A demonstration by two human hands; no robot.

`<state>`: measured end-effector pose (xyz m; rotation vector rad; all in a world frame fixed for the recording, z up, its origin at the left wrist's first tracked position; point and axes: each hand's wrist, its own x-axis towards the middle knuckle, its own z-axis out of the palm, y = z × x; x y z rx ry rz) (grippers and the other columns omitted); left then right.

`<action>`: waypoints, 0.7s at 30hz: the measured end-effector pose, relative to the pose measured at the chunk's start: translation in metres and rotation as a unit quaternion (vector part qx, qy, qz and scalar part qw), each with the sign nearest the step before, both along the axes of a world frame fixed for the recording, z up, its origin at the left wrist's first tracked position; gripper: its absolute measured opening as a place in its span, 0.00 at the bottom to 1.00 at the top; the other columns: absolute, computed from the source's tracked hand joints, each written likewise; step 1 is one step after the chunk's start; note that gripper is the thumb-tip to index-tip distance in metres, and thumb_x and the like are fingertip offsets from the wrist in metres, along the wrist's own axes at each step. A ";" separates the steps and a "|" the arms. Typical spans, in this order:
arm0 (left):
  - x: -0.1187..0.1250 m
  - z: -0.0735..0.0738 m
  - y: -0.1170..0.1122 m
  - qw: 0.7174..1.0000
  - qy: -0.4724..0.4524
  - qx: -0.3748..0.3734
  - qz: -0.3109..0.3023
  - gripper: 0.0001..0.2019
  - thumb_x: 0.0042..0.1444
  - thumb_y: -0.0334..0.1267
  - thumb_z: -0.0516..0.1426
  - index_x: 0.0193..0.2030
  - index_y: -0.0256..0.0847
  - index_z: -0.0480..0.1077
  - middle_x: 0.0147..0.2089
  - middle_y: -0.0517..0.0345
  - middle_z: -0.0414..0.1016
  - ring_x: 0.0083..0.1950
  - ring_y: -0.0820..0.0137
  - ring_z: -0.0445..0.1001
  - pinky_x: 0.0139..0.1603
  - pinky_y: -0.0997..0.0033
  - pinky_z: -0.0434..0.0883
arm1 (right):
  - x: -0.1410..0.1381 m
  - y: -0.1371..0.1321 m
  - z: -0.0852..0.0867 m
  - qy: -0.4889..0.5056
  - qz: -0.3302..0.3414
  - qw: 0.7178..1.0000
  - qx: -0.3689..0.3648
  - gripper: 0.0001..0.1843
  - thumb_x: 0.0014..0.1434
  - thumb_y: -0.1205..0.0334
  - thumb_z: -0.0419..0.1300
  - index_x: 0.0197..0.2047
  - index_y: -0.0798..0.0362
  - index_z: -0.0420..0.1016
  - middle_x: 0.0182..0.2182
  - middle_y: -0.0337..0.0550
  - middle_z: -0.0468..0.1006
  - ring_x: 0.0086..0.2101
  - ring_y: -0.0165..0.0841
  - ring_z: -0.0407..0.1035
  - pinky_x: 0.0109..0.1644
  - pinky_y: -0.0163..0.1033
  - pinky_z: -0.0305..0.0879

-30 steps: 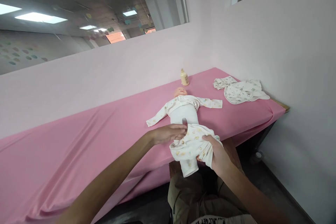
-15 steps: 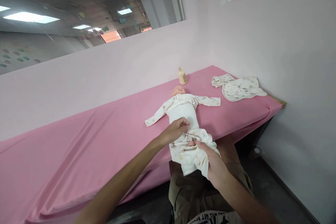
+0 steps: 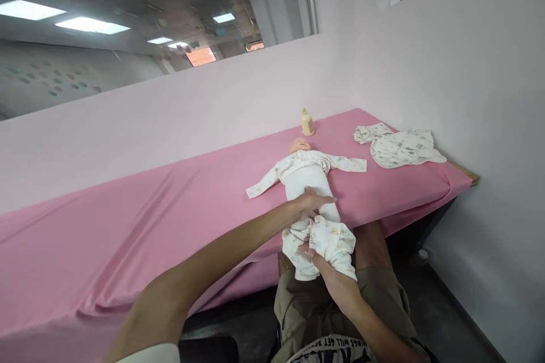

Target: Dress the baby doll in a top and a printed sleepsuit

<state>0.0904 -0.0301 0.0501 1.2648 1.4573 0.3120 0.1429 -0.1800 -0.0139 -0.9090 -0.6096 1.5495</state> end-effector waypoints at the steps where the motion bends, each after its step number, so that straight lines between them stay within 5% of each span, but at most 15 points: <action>1: 0.004 -0.004 -0.004 1.000 0.000 0.004 0.024 0.53 0.38 0.44 0.70 0.67 0.34 0.46 0.64 0.29 0.59 0.52 0.50 0.73 0.39 0.61 0.73 | -0.001 0.000 -0.002 -0.015 -0.012 1.000 -0.002 0.17 0.48 0.50 0.71 0.40 0.48 0.82 0.49 0.42 0.79 0.55 0.40 0.68 0.68 0.47 0.55; 4: 0.012 -0.009 -0.016 0.996 -0.055 0.006 0.074 0.57 0.39 0.36 0.69 0.70 0.41 0.37 0.69 0.31 0.48 0.50 0.56 0.74 0.36 0.66 0.74 | -0.006 0.000 -0.009 -0.005 -0.045 0.999 0.006 0.17 0.50 0.49 0.69 0.40 0.50 0.82 0.47 0.45 0.80 0.52 0.41 0.71 0.64 0.48 0.61; 9: 0.010 -0.006 -0.009 0.980 -0.158 0.006 0.123 0.40 0.45 0.32 0.66 0.62 0.35 0.50 0.51 0.41 0.69 0.35 0.66 0.75 0.28 0.68 0.73 | -0.010 -0.004 -0.028 -0.005 -0.107 0.994 -0.012 0.22 0.47 0.51 0.70 0.45 0.52 0.81 0.50 0.45 0.79 0.54 0.42 0.69 0.67 0.48 0.56; 13: 0.007 -0.006 0.006 0.958 -0.249 0.031 0.138 0.24 0.50 0.33 0.64 0.51 0.33 0.61 0.38 0.52 0.71 0.32 0.71 0.73 0.32 0.73 0.73 | -0.010 -0.005 -0.034 0.051 -0.122 0.991 -0.017 0.23 0.50 0.51 0.68 0.48 0.51 0.80 0.50 0.46 0.79 0.56 0.43 0.68 0.67 0.51 0.56; 17: 0.007 -0.013 0.005 0.963 -0.217 0.059 0.148 0.35 0.47 0.38 0.67 0.59 0.37 0.57 0.52 0.44 0.69 0.42 0.67 0.74 0.34 0.74 0.72 | 0.002 -0.001 -0.019 0.191 -0.165 0.967 -0.020 0.26 0.51 0.52 0.68 0.53 0.50 0.76 0.50 0.46 0.79 0.52 0.43 0.72 0.61 0.52 0.65; 21: 0.005 -0.024 -0.002 0.986 -0.131 0.077 0.064 0.51 0.45 0.45 0.67 0.70 0.43 0.40 0.69 0.35 0.49 0.60 0.52 0.67 0.42 0.64 0.75 | 0.023 0.003 -0.005 0.282 -0.144 0.948 -0.044 0.33 0.49 0.58 0.70 0.59 0.49 0.69 0.50 0.47 0.79 0.49 0.44 0.74 0.54 0.53 0.71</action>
